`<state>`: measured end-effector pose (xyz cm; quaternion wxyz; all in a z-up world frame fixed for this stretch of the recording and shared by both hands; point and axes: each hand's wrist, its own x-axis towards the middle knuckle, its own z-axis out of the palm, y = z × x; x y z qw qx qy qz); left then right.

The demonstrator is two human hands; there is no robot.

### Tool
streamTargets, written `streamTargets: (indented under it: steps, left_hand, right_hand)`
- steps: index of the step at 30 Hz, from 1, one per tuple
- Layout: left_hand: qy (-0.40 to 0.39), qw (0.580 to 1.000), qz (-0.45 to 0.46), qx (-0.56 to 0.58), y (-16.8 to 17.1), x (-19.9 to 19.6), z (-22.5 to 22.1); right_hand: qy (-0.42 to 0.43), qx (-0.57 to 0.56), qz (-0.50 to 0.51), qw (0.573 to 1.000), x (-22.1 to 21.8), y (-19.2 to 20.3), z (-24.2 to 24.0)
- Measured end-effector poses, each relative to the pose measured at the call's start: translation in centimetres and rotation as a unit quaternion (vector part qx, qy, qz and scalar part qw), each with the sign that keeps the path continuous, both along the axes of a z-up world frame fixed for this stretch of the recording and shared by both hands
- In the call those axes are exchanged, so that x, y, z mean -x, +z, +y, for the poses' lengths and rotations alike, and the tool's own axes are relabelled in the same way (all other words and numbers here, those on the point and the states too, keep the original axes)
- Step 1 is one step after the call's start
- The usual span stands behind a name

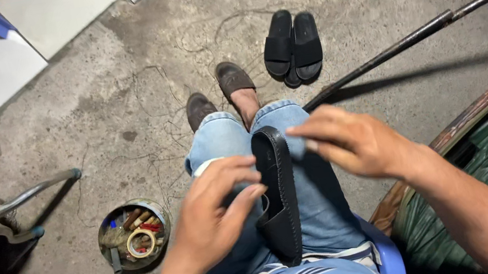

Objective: The person stitches the upper part of a black leather sandal by hand using a needle and thread, pulling the thread through several pre-punched holes along the edge.

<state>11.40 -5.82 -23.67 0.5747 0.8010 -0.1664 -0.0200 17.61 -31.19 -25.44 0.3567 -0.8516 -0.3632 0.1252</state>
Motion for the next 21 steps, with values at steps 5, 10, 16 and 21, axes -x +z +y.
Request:
streamTargets:
  steps: [5, 10, 16, 21]
  left_hand:
    - [0.025, 0.995, 0.072, -0.063, -5.2, 0.1, -3.3]
    - [0.068, 0.979, 0.168, -0.096, -6.4, 0.4, -4.7]
    - [0.140, 0.978, 0.145, -0.052, -7.2, 1.2, -5.8]
    - [0.184, 0.974, 0.130, -0.028, -7.4, 1.3, -6.7]
  right_hand:
    - [0.053, 0.076, -0.002, 0.996, 0.9, -0.9, -0.7]
    - [0.051, 0.079, -0.026, 0.995, 0.4, -2.1, -1.1]
    - [0.058, 0.077, -0.014, 0.995, 0.8, -2.4, -1.2]
    - [0.065, 0.203, -0.115, 0.970, 1.4, -1.3, -0.4]
